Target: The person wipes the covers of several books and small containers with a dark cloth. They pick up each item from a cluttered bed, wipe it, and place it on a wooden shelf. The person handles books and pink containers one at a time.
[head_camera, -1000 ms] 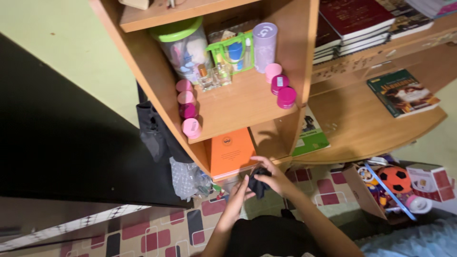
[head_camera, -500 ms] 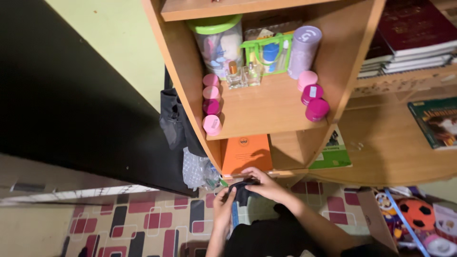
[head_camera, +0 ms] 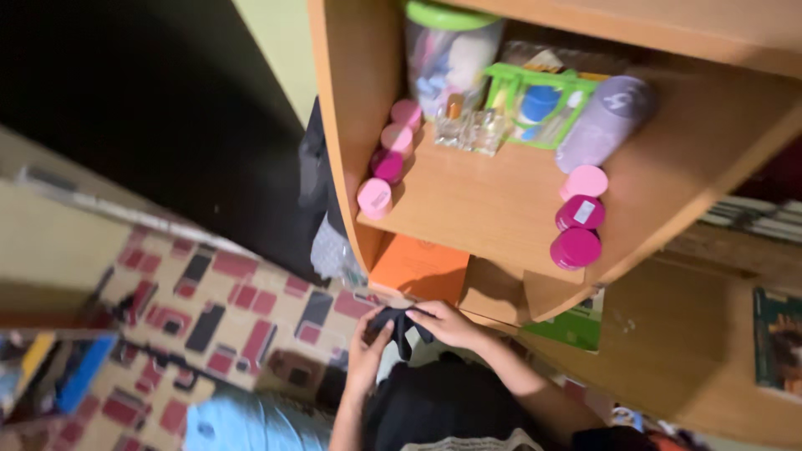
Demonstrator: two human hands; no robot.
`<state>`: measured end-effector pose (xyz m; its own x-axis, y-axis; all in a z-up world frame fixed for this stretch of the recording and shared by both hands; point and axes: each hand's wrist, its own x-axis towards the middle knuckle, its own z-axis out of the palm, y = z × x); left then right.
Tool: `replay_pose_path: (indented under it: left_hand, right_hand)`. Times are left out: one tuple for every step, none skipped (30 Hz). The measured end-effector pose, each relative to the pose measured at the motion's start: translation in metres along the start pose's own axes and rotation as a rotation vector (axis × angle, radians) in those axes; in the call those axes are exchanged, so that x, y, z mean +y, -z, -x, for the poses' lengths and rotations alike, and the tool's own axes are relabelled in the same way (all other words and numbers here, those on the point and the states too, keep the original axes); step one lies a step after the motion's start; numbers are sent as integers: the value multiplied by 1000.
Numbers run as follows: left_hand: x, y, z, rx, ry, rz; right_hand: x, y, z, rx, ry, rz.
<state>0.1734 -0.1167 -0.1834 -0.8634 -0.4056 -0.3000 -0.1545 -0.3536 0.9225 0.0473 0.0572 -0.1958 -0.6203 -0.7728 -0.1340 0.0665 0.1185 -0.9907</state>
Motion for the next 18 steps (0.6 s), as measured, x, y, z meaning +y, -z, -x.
replay_pose_path:
  left_hand:
    - [3, -6, 6, 34, 99, 33]
    - [5, -10, 13, 70, 197, 72]
    - [4, -14, 18, 103, 294, 115]
    - [2, -17, 23, 114, 360, 171]
    - [-1, -20, 28, 123, 424, 230]
    - [-7, -22, 35, 130, 484, 293]
    - [-16, -25, 42, 129, 444, 288]
    - [-23, -27, 45, 131, 402, 280]
    - [-32, -29, 52, 134, 360, 270]
    - [-41, -30, 60, 163, 308, 303]
    - [-50, -33, 65, 193, 255, 335]
    - [-57, -35, 69, 226, 198, 360]
    - [-63, -37, 75, 272, 167, 373]
    - [-68, -38, 79, 319, 131, 383]
    - [-72, -39, 84, 368, 96, 391]
    - [-76, -39, 91, 420, 94, 395]
    - [-80, -39, 98, 471, 93, 398]
    - [-84, -39, 105, 520, 91, 405]
  right_hand:
    - [2, 3, 2, -25, 18, -44]
    - [4, 7, 6, -52, -8, -29]
    - [5, 11, 8, -80, -33, -12]
    - [4, 13, 11, -111, -58, 5]
    - [2, 14, 14, -135, -64, -41]
    - [1, 15, 15, -158, -71, -86]
    - [-2, 16, 17, -181, -80, -131]
    - [-5, 17, 18, -198, -96, -109]
    - [-8, 16, 20, -215, -112, -86]
    - [-10, 15, 21, -233, -125, -63]
    - [-12, 13, 22, -274, -135, -69]
    - [-13, 11, 21, -318, -142, -77]
    - [-15, 9, 21, -361, -149, -85]
    - [-15, 5, 20, -386, -176, -101]
    - [-16, 2, 19, -411, -203, -115]
    - [-16, -3, 20, -435, -236, -129]
    - [-16, -8, 20, -465, -234, -120]
    - [-17, -11, 19, -494, -231, -107]
